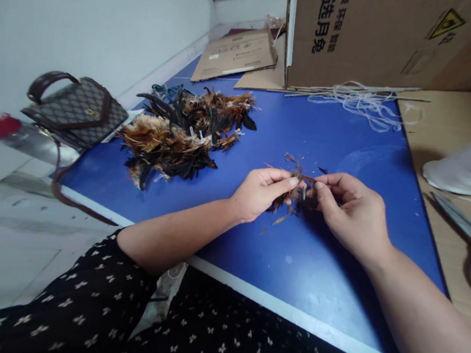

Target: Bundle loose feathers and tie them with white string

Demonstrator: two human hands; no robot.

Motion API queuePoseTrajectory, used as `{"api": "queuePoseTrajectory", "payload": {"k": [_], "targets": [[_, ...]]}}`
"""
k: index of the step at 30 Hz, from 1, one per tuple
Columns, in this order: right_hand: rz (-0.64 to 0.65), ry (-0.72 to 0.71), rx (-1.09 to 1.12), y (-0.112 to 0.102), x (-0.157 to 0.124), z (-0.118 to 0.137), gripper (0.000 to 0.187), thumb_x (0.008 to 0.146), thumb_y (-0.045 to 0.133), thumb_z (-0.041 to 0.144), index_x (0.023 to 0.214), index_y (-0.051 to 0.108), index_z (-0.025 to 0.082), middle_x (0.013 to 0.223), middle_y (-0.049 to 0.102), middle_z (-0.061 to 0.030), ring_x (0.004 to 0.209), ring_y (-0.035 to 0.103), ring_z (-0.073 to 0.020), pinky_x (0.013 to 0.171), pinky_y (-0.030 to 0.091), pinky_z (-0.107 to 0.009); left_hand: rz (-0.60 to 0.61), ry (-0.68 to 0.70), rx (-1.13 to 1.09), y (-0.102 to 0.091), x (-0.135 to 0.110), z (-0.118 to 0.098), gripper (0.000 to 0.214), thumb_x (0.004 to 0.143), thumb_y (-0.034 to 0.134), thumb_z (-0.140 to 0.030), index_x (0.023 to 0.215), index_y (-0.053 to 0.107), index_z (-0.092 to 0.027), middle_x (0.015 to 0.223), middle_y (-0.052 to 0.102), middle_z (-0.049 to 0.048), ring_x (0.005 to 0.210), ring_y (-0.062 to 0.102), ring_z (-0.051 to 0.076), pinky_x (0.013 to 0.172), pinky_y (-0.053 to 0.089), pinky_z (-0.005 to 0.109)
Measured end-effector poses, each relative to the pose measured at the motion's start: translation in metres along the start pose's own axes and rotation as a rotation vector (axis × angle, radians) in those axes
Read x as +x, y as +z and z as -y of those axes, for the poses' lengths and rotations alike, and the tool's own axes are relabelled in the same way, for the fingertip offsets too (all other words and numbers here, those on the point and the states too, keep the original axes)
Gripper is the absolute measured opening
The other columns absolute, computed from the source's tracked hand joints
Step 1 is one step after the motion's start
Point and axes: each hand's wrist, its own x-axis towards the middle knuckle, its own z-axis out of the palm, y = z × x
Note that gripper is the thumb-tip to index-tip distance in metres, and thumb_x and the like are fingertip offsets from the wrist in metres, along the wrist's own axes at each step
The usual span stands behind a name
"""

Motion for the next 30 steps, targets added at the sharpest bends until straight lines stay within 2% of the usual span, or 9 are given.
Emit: {"api": "queuePoseTrajectory", "payload": {"k": [6,9,12,17,24,30], "targets": [[-0.025,0.009,-0.003,-0.0013,0.0025,-0.0022,0.032,0.094,0.082,0.052,0.104,0.083,0.022,0.081,0.084,-0.0065,0.061,0.074,-0.0166,0.06,0.063,-0.029,-0.023,-0.014,0.021,-0.0015,-0.0004,-0.0013,0.027,0.106,0.08,-0.041,0.106,0.087,-0.015,0.075,0.067,-0.0007,0.062,0.058,0.008,0.057,0.038,0.023],[-0.023,0.035,0.025,-0.0016,0.0032,-0.0013,0.032,0.093,0.082,0.052,0.103,0.083,0.021,0.081,0.083,-0.0067,0.061,0.074,-0.0163,0.06,0.063,-0.029,-0.046,-0.024,0.02,-0.0006,0.0005,-0.0009,0.027,0.105,0.081,-0.042,0.106,0.087,-0.015,0.075,0.067,-0.0009,0.062,0.057,0.008,0.056,0.036,0.023],[-0.023,0.051,0.053,-0.0004,0.0032,0.0015,0.033,0.091,0.083,0.052,0.103,0.083,0.021,0.081,0.084,-0.0073,0.06,0.073,-0.0159,0.058,0.063,-0.029,-0.051,-0.008,-0.001,0.0016,0.0011,-0.0003,0.03,0.1,0.088,-0.044,0.101,0.086,-0.014,0.082,0.072,0.0009,0.067,0.06,0.008,0.061,0.044,0.023],[0.025,0.049,0.071,0.0032,0.0019,0.0052,0.033,0.089,0.086,0.053,0.102,0.083,0.022,0.077,0.081,-0.0057,0.057,0.071,-0.0154,0.054,0.06,-0.027,0.022,0.037,-0.007,0.0021,0.001,0.0017,0.034,0.095,0.091,-0.048,0.098,0.086,-0.014,0.102,0.08,0.0069,0.079,0.065,0.01,0.074,0.055,0.026],[0.049,0.046,0.065,0.0015,0.0005,0.0056,0.037,0.09,0.085,0.057,0.102,0.083,0.022,0.077,0.081,-0.0052,0.058,0.071,-0.0154,0.057,0.062,-0.028,0.032,0.051,0.009,-0.001,0.002,0.0033,0.038,0.092,0.094,-0.051,0.093,0.085,-0.014,0.093,0.078,0.0037,0.072,0.062,0.009,0.071,0.052,0.025],[0.016,0.087,0.055,-0.0055,0.0052,-0.0005,0.042,0.089,0.088,0.062,0.104,0.081,0.023,0.086,0.085,-0.0081,0.062,0.073,-0.0171,0.061,0.065,-0.032,-0.1,-0.011,0.005,-0.0002,0.0017,-0.0037,0.019,0.107,0.079,-0.03,0.101,0.086,-0.014,0.077,0.071,-0.0004,0.062,0.059,0.007,0.06,0.042,0.022]]}}
